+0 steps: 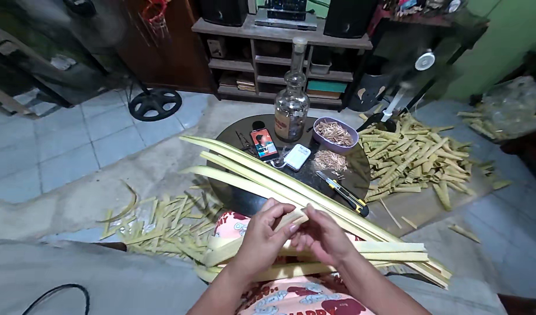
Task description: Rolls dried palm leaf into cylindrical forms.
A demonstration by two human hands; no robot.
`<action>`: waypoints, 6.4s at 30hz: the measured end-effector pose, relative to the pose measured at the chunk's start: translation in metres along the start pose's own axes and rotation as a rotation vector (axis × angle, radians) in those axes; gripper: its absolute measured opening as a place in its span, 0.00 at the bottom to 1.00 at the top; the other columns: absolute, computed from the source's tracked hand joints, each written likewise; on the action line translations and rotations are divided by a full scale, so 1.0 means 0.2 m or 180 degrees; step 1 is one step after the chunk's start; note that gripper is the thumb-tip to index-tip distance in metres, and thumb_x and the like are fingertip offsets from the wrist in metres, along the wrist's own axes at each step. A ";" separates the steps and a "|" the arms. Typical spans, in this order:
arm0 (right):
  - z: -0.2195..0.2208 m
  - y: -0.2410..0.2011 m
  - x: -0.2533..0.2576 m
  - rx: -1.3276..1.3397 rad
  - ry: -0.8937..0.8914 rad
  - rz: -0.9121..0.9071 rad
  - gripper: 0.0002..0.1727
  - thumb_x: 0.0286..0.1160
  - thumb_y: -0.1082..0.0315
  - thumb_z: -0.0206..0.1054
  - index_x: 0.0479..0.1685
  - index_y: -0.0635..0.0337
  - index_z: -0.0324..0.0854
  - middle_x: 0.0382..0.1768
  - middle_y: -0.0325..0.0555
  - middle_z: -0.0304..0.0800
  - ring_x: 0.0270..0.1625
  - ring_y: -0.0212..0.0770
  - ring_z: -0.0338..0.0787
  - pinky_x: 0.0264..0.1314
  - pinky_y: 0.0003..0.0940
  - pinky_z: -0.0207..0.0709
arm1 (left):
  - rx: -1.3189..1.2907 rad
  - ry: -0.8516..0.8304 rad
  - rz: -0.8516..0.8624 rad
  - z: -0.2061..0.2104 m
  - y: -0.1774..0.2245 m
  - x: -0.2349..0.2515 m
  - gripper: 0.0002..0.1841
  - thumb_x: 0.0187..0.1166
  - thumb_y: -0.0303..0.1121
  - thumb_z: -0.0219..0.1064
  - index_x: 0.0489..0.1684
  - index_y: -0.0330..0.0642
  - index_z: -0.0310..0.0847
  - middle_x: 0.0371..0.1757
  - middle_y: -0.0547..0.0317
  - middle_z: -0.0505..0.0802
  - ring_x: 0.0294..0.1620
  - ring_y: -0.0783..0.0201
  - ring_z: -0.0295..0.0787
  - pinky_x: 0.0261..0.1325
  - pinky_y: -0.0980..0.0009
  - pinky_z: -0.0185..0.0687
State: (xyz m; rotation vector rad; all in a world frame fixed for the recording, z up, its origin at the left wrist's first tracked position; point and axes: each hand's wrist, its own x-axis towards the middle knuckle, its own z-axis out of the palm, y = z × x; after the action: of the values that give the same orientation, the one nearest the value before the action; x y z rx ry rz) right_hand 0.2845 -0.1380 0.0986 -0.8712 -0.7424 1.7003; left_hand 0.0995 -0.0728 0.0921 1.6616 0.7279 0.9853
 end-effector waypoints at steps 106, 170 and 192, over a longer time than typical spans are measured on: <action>-0.15 0.02 -0.21 -0.3383 0.0282 -0.0615 0.24 0.89 0.57 0.57 0.82 0.44 0.75 0.63 0.38 0.88 0.57 0.30 0.88 0.60 0.29 0.84 | -0.0476 -0.0968 -0.1121 -0.42 -0.15 0.06 0.14 0.80 0.29 0.66 0.62 0.38 0.83 0.53 0.51 0.94 0.53 0.59 0.92 0.60 0.63 0.87; -0.46 -0.08 0.11 -0.2237 0.0880 0.0257 0.21 0.91 0.56 0.54 0.69 0.56 0.82 0.54 0.46 0.92 0.49 0.36 0.92 0.53 0.37 0.87 | -0.1486 0.0049 -0.0939 -0.48 -0.50 0.09 0.08 0.83 0.30 0.65 0.53 0.38 0.82 0.42 0.45 0.91 0.33 0.55 0.92 0.35 0.59 0.92; -0.97 -0.44 0.47 -0.5220 0.1841 0.0177 0.17 0.85 0.68 0.61 0.66 0.66 0.82 0.57 0.69 0.87 0.60 0.67 0.88 0.66 0.67 0.77 | -0.1043 0.0681 -0.0433 -0.58 -0.42 -0.14 0.07 0.86 0.27 0.60 0.51 0.37 0.83 0.42 0.51 0.91 0.40 0.60 0.90 0.51 0.60 0.89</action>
State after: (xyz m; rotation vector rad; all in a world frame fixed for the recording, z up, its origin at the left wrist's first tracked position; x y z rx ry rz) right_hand 0.4725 -0.0121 0.0467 -2.3069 -1.6507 0.4482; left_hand -0.0151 -0.0187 0.0196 1.2209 0.7637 1.1291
